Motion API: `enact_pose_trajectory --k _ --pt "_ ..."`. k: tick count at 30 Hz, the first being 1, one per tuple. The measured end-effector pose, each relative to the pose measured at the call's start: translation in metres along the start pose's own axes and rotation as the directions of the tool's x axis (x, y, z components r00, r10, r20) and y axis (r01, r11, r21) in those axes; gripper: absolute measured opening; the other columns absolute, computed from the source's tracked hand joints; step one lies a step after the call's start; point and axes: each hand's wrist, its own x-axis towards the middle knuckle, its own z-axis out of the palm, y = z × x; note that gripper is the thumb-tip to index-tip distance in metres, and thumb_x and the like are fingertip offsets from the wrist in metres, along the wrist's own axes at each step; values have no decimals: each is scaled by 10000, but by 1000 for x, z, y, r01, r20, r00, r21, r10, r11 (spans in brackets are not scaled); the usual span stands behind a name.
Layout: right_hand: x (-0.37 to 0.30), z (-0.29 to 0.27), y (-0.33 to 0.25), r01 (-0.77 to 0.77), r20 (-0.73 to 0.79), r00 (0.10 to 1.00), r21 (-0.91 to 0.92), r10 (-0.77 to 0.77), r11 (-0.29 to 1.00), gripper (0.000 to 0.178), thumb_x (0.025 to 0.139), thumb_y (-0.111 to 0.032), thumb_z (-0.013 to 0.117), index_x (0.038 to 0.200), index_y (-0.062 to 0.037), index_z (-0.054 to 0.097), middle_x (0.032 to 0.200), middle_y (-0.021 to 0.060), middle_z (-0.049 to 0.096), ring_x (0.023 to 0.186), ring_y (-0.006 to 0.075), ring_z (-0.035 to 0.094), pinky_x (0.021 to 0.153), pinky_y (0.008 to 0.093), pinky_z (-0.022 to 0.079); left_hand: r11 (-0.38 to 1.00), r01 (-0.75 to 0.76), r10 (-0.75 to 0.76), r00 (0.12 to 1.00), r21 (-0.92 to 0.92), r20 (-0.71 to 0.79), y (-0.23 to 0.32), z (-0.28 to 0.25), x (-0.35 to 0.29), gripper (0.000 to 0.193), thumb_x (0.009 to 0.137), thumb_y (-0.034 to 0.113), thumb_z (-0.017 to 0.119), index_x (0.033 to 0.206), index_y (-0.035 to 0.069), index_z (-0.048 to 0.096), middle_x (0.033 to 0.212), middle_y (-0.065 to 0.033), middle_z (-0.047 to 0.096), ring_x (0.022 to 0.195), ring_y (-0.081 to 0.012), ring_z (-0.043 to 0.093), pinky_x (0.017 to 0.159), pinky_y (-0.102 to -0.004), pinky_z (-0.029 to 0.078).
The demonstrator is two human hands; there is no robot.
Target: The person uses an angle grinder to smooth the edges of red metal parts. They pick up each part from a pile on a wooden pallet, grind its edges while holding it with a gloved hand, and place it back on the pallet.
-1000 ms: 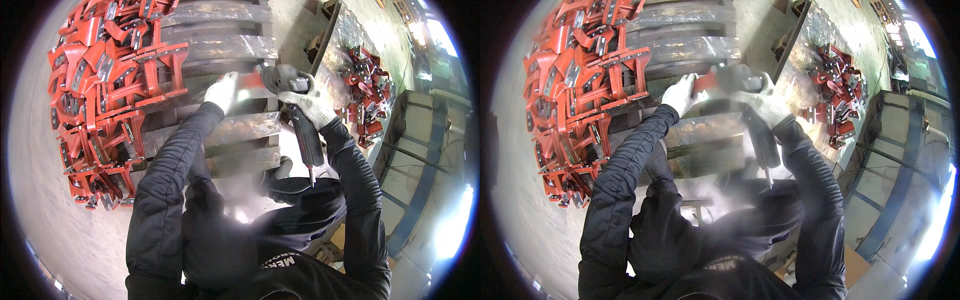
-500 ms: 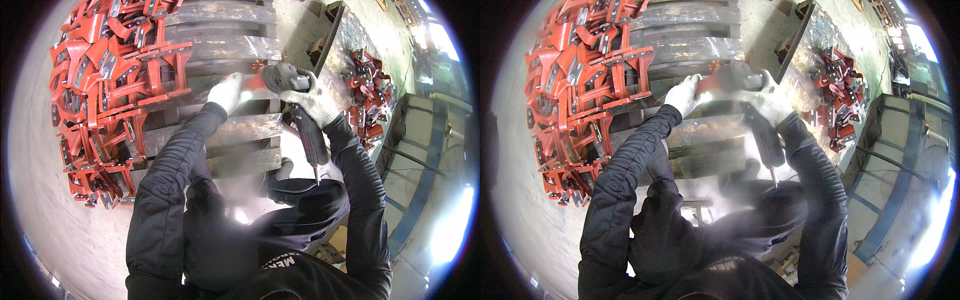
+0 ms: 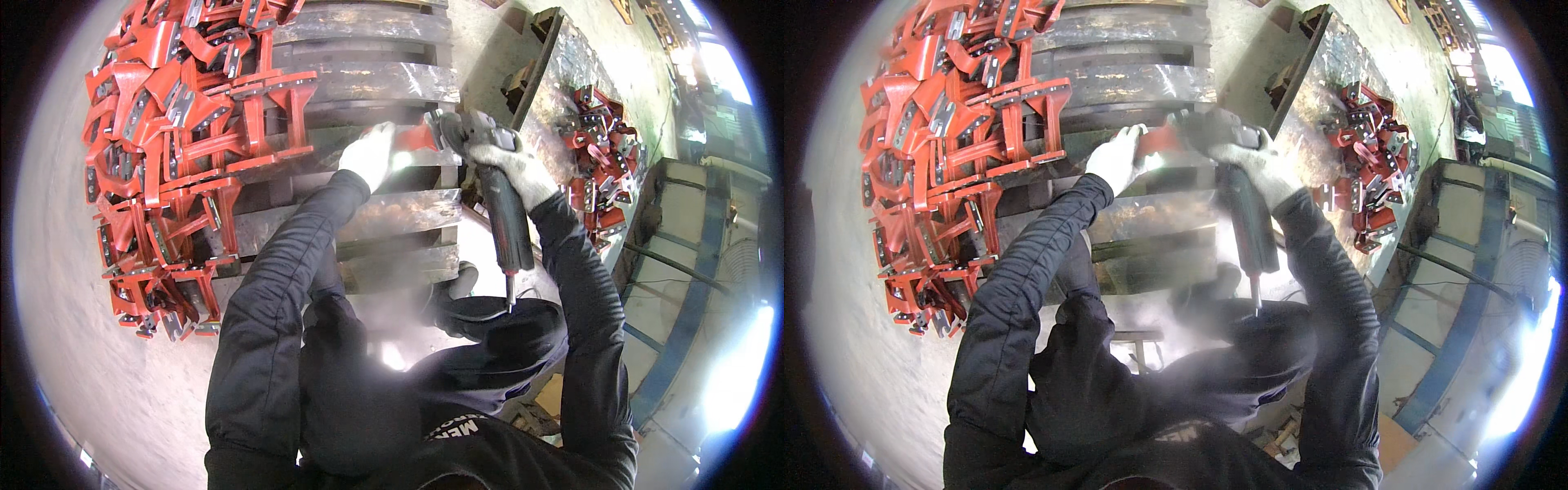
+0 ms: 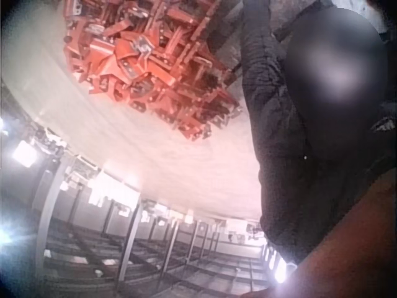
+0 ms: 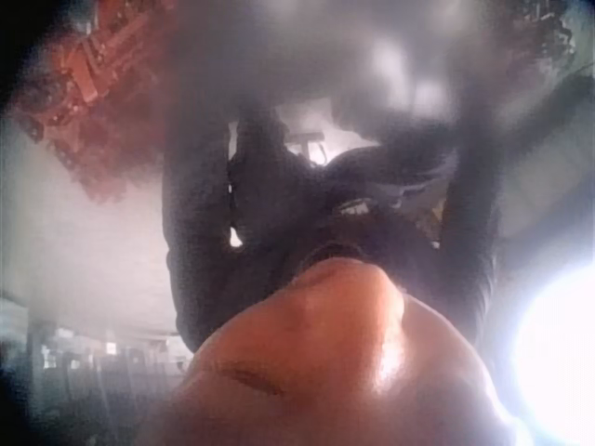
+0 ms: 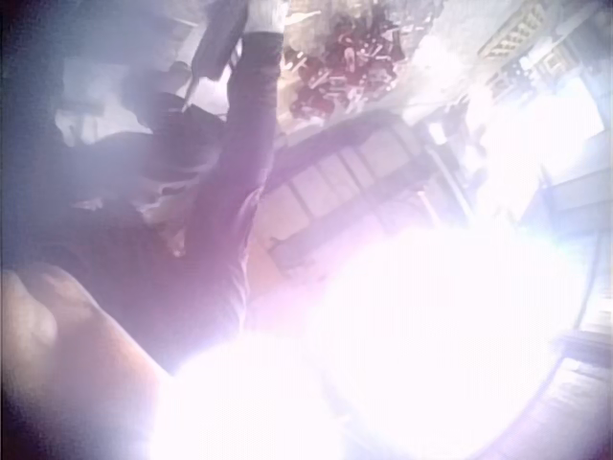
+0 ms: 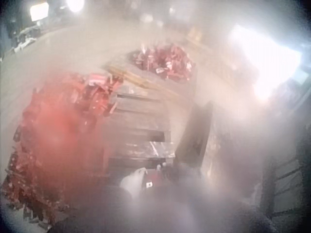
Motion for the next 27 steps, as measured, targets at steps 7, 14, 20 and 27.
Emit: enact_pose_trajectory --k 7,14,20,27 --pt "-2 9 -34 -246 -45 956 414 290 876 482 833 -292 792 1212 -66 597 911 68 678 655 148 658 596 306 574 999 11 -12 1000 35 10 -5 5 -2 591 889 466 686 1274 61 496 1137 -211 614 985 -388 677 813 -474 574" --pt "-81 15 -16 -205 10 978 171 206 964 469 856 -294 769 1212 -32 610 777 94 674 617 178 667 576 321 576 996 43 -49 996 78 71 7 -9 0 600 922 372 656 1369 27 451 1258 -244 580 997 -418 671 834 -478 570" --pt "-88 43 -14 -268 -76 908 650 411 712 352 877 -222 742 1142 -37 604 795 83 653 587 203 648 569 341 591 998 22 -23 1000 65 15 1 -7 5 716 926 299 646 1499 -3 340 1354 -303 535 1045 -447 655 872 -486 560" --pt "-83 40 -7 -64 -338 887 585 316 808 822 781 -230 861 1435 24 432 1146 142 658 933 189 675 796 322 582 887 395 -395 917 -240 53 35 -41 -18 656 944 279 625 1472 -53 419 1032 -299 690 966 -440 690 807 -463 557"
